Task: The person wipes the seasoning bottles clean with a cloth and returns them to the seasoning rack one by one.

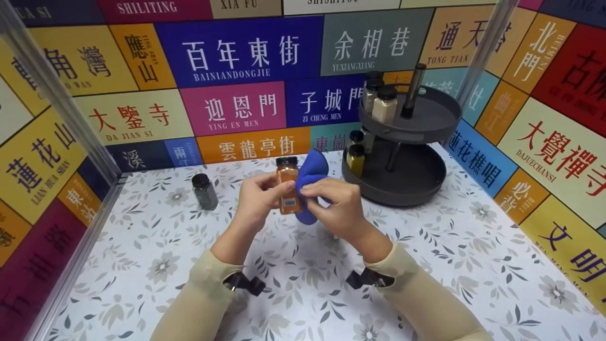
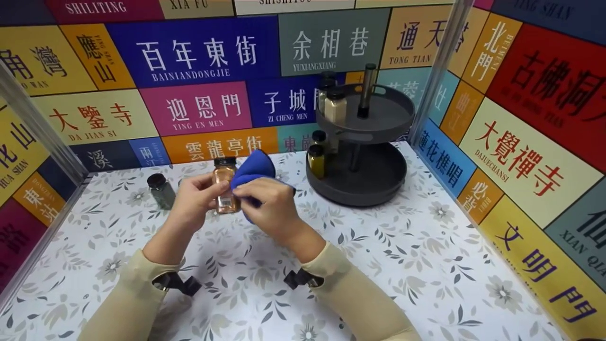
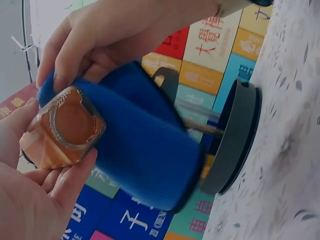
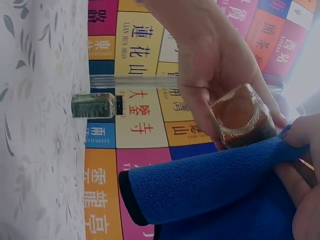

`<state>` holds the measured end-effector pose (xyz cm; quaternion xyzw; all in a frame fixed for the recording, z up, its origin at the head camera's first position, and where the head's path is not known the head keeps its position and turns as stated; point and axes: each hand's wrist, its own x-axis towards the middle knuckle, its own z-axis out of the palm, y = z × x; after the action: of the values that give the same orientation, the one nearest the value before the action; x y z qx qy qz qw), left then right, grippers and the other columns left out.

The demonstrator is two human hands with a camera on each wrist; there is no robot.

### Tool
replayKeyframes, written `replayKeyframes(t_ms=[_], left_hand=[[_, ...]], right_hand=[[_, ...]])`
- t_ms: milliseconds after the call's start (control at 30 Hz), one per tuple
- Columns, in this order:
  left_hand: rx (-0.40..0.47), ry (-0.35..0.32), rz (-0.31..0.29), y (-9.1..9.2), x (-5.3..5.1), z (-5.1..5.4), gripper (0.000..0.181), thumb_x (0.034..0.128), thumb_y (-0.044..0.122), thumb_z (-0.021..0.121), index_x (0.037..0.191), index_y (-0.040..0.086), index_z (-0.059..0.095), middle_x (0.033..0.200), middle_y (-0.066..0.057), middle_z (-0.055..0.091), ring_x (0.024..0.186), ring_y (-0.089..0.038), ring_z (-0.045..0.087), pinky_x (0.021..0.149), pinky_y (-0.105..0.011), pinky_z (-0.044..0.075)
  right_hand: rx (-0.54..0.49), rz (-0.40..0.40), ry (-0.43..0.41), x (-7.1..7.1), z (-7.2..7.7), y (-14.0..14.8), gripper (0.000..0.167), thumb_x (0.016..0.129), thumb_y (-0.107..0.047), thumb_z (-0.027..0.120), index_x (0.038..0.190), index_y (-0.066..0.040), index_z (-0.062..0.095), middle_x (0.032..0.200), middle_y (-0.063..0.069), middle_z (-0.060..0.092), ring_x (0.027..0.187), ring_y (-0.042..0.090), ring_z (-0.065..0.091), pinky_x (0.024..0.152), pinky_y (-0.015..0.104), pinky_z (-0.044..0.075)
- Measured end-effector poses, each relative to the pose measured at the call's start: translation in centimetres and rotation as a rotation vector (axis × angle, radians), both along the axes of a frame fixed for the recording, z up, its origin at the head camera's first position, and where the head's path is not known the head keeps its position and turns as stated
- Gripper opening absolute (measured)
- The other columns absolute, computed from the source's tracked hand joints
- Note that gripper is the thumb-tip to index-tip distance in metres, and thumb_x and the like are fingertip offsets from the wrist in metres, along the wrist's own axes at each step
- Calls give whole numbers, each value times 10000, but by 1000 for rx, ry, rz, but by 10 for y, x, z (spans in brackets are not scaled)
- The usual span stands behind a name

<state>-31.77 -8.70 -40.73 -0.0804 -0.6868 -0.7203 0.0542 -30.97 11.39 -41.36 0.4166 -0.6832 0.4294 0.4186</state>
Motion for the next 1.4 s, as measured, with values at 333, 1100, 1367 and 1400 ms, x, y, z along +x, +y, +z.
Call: replayKeyframes(t_ms=[333,1100,1367,1400], left_hand=[[66,-10,-20,-5,-2,1,254,873,103,841,1085,-28,797,815,-30,727,759,-145,722,651,-316,648],[212,101,-123,-12,3,4,749,678,519,990,1134,-35,778,889,-40,769,784,-157,718,675,-304,642],[118,107,-254,-6,5,3,905,597,652,965,1151,-38,774,892,-32,789,800,-137,740,704,-308,642],[105,101,-280,-4,5,3,894,605,646,967,1148,-38,773,894,-30,790,802,-137,741,709,-311,644]], right_hand=[[81,75,10,3,2,1,230,781,109,798,932,-57,851,899,83,826,830,234,794,839,309,646],[15,181,-145,-2,3,6,221,775,142,790,897,-33,847,889,119,822,819,253,801,827,264,639],[-153,88,-160,-3,2,5,201,790,163,791,899,1,838,897,156,816,861,232,801,859,267,638],[-179,73,-153,-3,3,5,204,785,169,791,897,5,836,901,159,816,868,215,799,854,267,639]])
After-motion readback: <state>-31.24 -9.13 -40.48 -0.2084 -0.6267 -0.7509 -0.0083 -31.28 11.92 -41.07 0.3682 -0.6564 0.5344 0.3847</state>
